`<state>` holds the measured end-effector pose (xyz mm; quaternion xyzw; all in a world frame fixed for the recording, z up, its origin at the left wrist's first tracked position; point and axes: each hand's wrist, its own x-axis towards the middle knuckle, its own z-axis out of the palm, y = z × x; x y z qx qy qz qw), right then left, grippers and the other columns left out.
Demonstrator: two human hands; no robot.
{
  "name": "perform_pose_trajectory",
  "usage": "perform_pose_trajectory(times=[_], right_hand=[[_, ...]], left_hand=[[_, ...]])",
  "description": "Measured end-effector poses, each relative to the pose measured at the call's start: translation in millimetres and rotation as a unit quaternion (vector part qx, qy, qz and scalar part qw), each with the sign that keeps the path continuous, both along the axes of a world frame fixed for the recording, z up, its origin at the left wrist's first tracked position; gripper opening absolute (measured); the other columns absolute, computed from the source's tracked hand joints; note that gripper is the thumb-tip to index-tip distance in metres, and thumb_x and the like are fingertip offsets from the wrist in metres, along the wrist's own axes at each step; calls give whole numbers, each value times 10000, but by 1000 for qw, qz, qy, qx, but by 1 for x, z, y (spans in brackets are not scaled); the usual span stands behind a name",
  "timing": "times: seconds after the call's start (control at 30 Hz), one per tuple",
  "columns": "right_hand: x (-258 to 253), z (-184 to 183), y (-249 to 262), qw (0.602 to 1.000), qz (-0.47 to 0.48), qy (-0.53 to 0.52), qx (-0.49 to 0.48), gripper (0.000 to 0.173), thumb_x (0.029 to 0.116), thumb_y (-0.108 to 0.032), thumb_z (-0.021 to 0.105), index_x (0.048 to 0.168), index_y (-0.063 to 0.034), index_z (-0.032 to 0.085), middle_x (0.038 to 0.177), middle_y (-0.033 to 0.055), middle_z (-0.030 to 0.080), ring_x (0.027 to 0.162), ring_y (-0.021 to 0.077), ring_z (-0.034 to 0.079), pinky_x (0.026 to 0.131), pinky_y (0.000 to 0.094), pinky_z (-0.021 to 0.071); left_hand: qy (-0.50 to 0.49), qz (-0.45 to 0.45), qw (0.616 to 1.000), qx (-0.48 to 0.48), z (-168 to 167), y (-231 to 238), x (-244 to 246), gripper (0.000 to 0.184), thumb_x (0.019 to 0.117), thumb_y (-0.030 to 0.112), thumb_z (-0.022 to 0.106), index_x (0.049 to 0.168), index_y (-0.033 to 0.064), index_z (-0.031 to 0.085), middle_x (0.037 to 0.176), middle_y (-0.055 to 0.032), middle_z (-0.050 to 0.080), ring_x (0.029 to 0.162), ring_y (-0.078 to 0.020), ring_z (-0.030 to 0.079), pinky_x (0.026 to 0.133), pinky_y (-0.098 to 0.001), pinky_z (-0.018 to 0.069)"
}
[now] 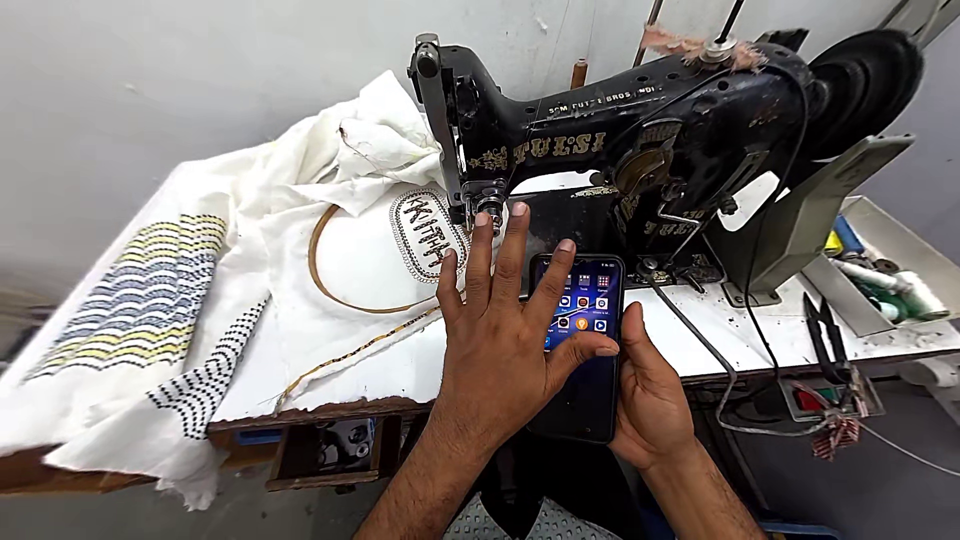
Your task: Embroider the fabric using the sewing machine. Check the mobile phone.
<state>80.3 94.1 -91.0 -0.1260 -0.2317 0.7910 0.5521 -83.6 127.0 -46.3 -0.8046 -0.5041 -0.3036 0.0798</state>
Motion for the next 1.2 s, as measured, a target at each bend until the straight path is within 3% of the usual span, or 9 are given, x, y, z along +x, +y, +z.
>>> perform_pose_trajectory(times=[0.07,0.13,0.23,0.4,0.5,0.73,0.93,1.1,1.2], right_hand=[[1,0,0,1000,2,5,-2,570,1036,-610,415,1370,-190,608,1232,112,692,1141,199,689,962,421,583],[1,1,0,1000,0,4,-2,577,1036,-619,403,1369,-195,608,1231,107,693,1136,196,690,951,412,587],[3,-1,-1,1000,6,4,-6,590,1031,-634,397,1382,-204,597,1262,117,680,1156,222,682,949,435,586],[3,-2,3,998,48,29,18,651,1038,-641,361,1487,-190,497,1427,207,567,1266,354,615,1020,528,540],[2,-1,3,999,43,20,11,657,1033,-655,352,1473,-194,512,1395,206,595,1247,353,631,1001,526,554],[3,0,2,999,31,20,8,639,1039,-642,357,1448,-186,536,1353,183,628,1233,317,645,985,500,566],[0,0,3,1000,6,-4,12,599,1054,-614,347,1410,-185,567,1278,121,667,1169,218,674,953,444,586],[0,1,1,1000,4,0,4,577,1048,-609,378,1381,-190,594,1238,106,686,1147,200,684,950,427,588],[2,0,1,1000,6,4,0,585,1041,-618,388,1380,-191,600,1247,114,685,1152,208,682,954,431,585]], left_hand=[[-5,-19,1000,23,-4,-4,-1,775,962,768,366,1522,259,534,1709,-121,213,1587,-379,99,1236,-679,92],[-63,-64,994,69,-12,-11,-4,648,980,704,452,1271,200,736,1631,-115,395,1568,-378,190,1236,-663,124],[-148,-80,979,116,-27,-20,-11,530,1021,618,465,983,178,759,1433,-55,609,1496,-311,361,1226,-566,227],[-245,-84,966,27,-42,-22,-22,604,1074,523,396,1281,32,682,1432,-139,579,1408,-278,472,1177,-447,395],[-251,-96,963,-18,-44,-22,-23,640,1089,514,346,1322,6,658,1432,-149,586,1354,-246,529,1120,-405,454],[-244,-106,964,-22,-46,-20,-21,638,1096,503,327,1345,10,646,1429,-135,598,1331,-230,554,1098,-384,477],[-157,-69,984,-42,-24,-9,-12,766,1035,671,289,1569,143,438,1633,-173,327,1441,-316,418,1120,-486,425],[-41,-30,999,-14,-3,5,-3,823,999,741,234,1558,186,474,1666,-173,280,1448,-355,384,1066,-530,379],[-81,-64,992,66,-14,-3,-6,758,1023,700,273,1296,149,715,1563,-159,467,1437,-343,415,1111,-517,359]])
